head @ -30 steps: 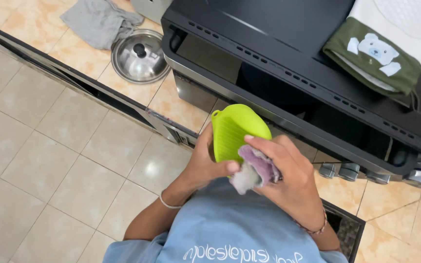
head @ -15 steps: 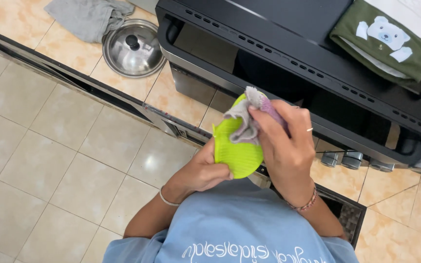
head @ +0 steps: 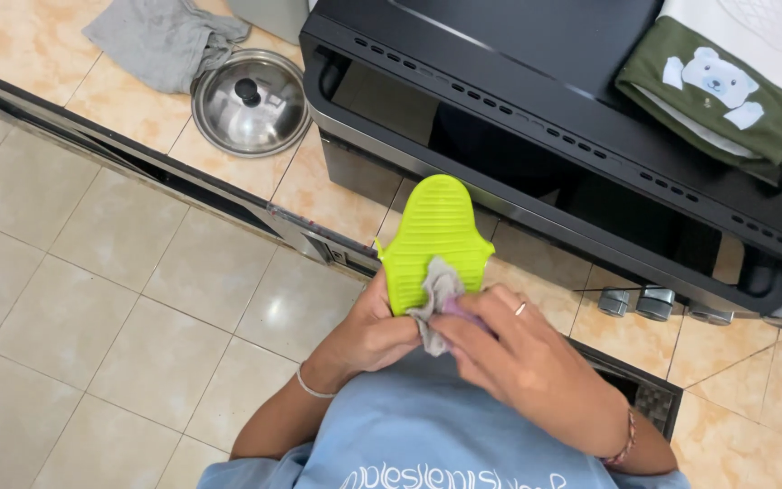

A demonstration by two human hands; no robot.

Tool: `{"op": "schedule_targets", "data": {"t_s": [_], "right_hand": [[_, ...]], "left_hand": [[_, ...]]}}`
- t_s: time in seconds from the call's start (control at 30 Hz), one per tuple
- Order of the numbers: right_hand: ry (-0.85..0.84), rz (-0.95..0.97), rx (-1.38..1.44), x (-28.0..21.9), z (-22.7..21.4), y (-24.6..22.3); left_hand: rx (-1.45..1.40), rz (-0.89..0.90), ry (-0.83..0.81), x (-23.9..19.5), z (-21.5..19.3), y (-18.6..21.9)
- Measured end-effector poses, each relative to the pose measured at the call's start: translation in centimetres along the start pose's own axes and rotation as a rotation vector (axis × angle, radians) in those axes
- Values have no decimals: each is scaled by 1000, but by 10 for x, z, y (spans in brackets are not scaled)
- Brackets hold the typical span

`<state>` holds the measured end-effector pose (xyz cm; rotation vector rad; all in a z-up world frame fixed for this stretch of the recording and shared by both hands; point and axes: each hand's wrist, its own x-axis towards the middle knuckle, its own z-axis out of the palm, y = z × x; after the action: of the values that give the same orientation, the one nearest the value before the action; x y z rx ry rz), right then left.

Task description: Cleaning the exterior of an air fryer and a small oven with a cloth.

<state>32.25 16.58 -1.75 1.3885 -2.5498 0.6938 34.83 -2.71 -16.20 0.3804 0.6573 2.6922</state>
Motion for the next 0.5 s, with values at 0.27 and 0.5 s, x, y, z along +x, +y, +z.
{"op": "schedule_targets", "data": {"t_s": [0.27,0.5], "right_hand": [[207,84,-14,22,-18,5],[207,-35,-78,25,5,-9]], "left_hand": [[482,-105,-189,-5,-3,6],[535,-114,-216,-22,-33,-4]]}}
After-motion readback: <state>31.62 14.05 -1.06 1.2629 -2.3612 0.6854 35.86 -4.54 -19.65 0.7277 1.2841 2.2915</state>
